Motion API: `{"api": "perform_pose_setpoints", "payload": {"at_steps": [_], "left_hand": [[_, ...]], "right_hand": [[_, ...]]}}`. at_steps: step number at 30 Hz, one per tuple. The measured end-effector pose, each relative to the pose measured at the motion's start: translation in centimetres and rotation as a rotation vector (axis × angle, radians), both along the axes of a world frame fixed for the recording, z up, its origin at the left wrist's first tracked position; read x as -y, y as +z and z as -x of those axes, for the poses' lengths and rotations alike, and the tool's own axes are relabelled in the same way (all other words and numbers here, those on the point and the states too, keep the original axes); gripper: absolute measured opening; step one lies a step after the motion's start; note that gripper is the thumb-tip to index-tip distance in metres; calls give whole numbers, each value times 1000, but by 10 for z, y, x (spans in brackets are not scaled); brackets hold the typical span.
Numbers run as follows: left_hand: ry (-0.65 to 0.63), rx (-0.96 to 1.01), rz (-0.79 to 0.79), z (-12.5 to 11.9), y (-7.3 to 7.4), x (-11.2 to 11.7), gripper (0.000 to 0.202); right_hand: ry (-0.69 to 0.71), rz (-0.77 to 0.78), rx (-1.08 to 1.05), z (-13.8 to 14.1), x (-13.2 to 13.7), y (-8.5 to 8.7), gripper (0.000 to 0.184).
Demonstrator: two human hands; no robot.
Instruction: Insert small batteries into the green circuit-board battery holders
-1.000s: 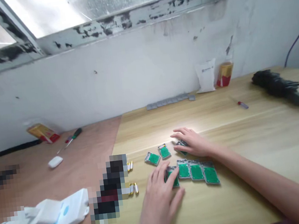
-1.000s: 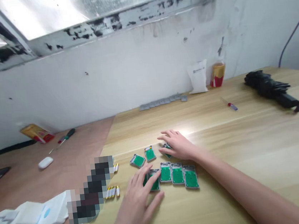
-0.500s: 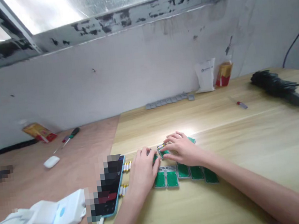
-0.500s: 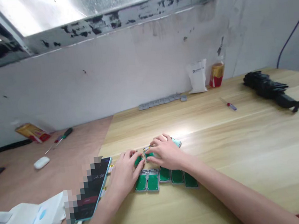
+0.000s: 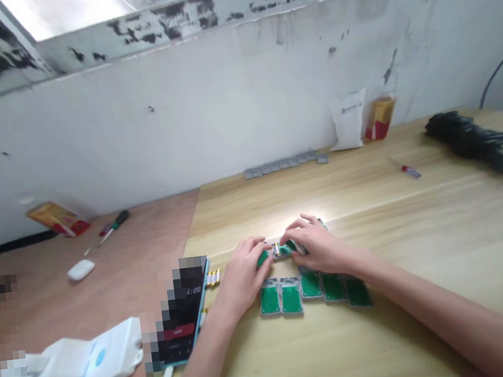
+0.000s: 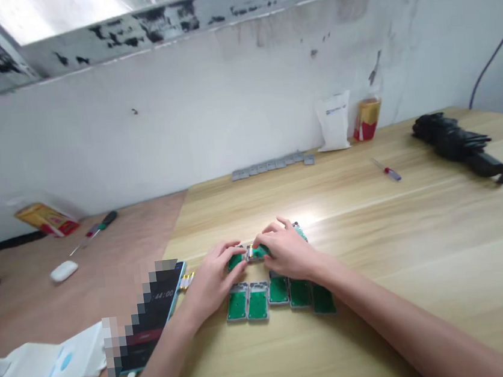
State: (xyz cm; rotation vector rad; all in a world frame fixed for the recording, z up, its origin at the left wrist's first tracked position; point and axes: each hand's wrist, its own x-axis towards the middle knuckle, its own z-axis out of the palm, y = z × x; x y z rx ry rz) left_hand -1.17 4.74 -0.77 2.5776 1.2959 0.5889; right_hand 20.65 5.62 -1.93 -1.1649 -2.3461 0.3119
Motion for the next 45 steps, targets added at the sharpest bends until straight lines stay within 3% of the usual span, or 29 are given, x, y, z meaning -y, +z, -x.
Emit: {"api": "perform_pose_setpoints", "payload": {"at_steps": [4,8,19,25,33,39,45], "left_hand": [[-25,-39,-56,0,-3,0,20],[-83,-39,-116,-3,-3,-1,15],[-197,-164,-286,-9,3,0,17],[-214,-223,-283,-10,6,4,17],[-186,-107,-271,-9,4,5,18],[-52,-13,-219,7,11,3,16],[-106,-84,-162,1,4,3,23]], "right_hand": [[67,19,-14,-4,2,0,30],[124,27,-35,-6,4,1,22],[137,21,-53,-8,3,0,18],[139,20,-63,-9,3,0,17],[121,17,-55,-10,4,0,18],[104,15,-63,-11,5,-1,19],[101,26,-69,-10,5,-2,19]]}}
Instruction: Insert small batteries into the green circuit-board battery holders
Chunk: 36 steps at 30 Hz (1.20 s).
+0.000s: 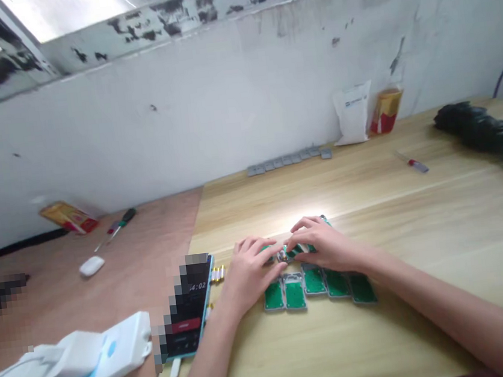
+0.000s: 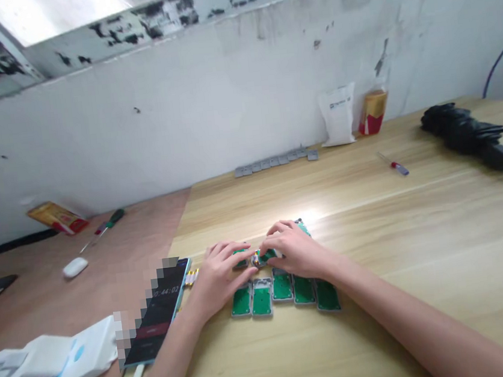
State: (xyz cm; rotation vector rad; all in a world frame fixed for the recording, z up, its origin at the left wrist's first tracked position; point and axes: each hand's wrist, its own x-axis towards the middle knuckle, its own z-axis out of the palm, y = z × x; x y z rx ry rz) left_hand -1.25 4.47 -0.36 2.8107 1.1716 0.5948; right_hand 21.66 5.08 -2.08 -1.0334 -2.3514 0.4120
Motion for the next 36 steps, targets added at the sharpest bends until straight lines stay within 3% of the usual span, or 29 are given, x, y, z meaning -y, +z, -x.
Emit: {"api": "perform_pose_setpoints", "payload": {"at_steps": [4,8,13,17,21,26,30,36], "left_hand": [[-31,-13,-23,-11,-2,1,15],[-15,2,-72,-5,6,1,18],[107,-69,-189,38,17,-3,16],[99,-310,-188,78,12,1,16],[107,-344,-149,91,5,9,17],[124,-230,-80,62,9,13,23],[85,-171,33,24,11,16,30],[112,-169,147,-2,5,24,39]], "right_hand": [[4,-4,4,0,0,-1,21],[-3,-2,10,-1,1,-2,20],[-26,27,4,0,1,-1,21],[-17,-10,24,1,1,0,18],[-19,-113,87,1,2,2,13],[-118,-183,143,10,2,2,27],[-197,-229,100,12,0,6,22],[-361,-148,-6,-35,-4,6,26]]}}
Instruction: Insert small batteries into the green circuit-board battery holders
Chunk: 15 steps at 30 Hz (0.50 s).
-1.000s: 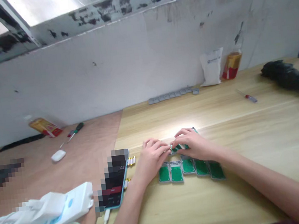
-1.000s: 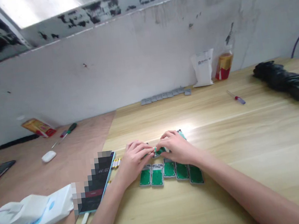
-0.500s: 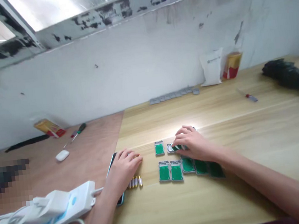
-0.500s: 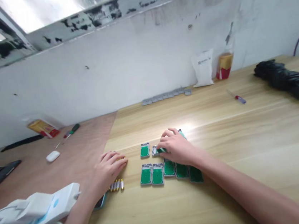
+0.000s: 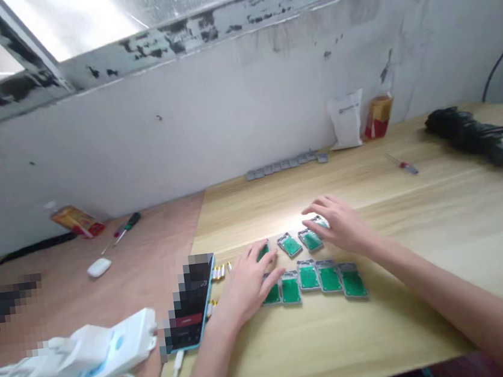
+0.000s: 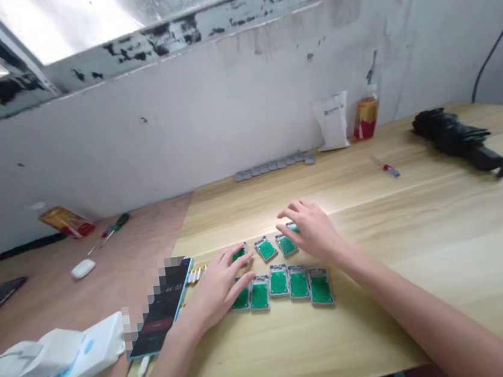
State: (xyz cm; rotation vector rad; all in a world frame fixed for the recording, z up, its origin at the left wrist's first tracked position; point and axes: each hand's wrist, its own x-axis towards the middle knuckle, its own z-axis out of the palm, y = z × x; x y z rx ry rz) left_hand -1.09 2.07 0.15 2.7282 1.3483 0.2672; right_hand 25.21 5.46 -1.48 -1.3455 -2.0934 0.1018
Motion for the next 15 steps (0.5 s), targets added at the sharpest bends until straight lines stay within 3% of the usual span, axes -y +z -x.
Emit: {"api": "perform_pose_setpoints", "payload": {"at_steps": [5,10,15], "left_hand": [[8,12,44,-2,0,2,45],[18,-1,65,0,1,4,48],[20,-16,62,0,-1,9,49]], "right_hand": [[83,205,-1,-32,6,-12,30],[196,278,-15,-28,15,-7,26],[215,327,-16,-27,18,-3,24]]}}
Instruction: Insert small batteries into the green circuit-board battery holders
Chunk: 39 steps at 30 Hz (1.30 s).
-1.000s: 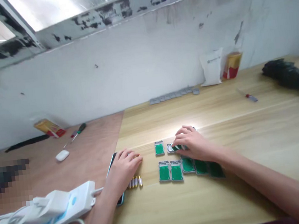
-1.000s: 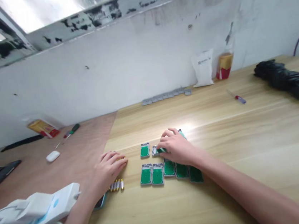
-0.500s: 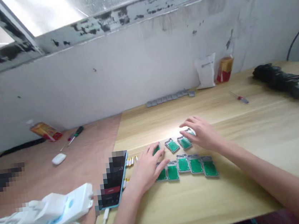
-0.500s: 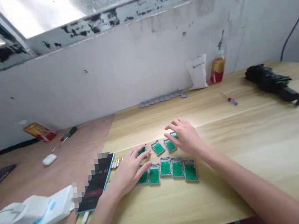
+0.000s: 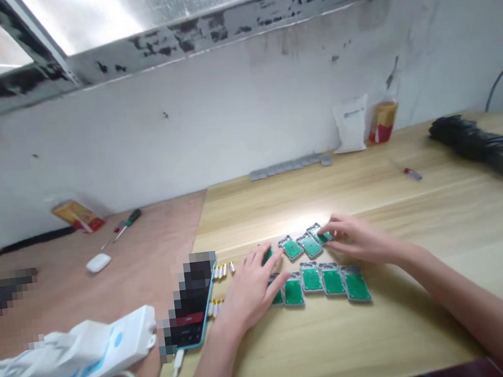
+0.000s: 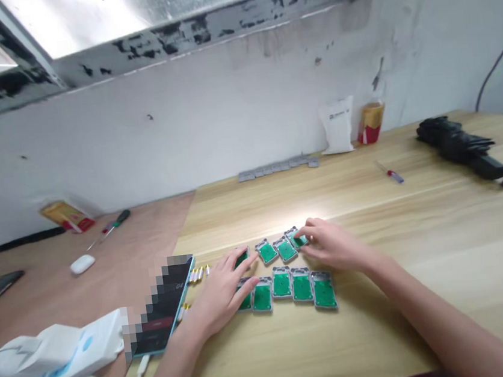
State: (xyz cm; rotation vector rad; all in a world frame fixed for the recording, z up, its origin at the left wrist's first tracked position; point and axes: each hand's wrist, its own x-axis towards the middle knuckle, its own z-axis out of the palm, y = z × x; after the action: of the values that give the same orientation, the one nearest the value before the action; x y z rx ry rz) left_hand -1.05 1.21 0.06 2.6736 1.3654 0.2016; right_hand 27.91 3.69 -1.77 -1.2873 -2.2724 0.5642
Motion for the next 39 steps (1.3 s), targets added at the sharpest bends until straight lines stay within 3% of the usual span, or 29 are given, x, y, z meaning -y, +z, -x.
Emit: {"api": "perform_pose_setpoints", "payload": {"at_steps": [14,17,22,26,31,35,39], "left_hand": [[-14,53,-41,0,1,-4,41],[33,67,-104,14,7,0,38],[78,38,-140,62,14,17,39],[104,-6,-117,91,11,33,40],[109,-13,-122,99,6,40,32],[82,7,-140,99,6,36,22],[51,34,-131,95,8,34,21]], "right_hand": [[19,-77,-59,29,-2,-4,15],[42,-70,-103,24,-1,-4,19],[57,7,-127,2,8,5,26],[80,61,-80,-16,31,9,43],[0,52,42,-32,64,-7,79],[-75,38,99,-34,73,-16,61],[-34,53,52,-29,67,-12,49]]}}
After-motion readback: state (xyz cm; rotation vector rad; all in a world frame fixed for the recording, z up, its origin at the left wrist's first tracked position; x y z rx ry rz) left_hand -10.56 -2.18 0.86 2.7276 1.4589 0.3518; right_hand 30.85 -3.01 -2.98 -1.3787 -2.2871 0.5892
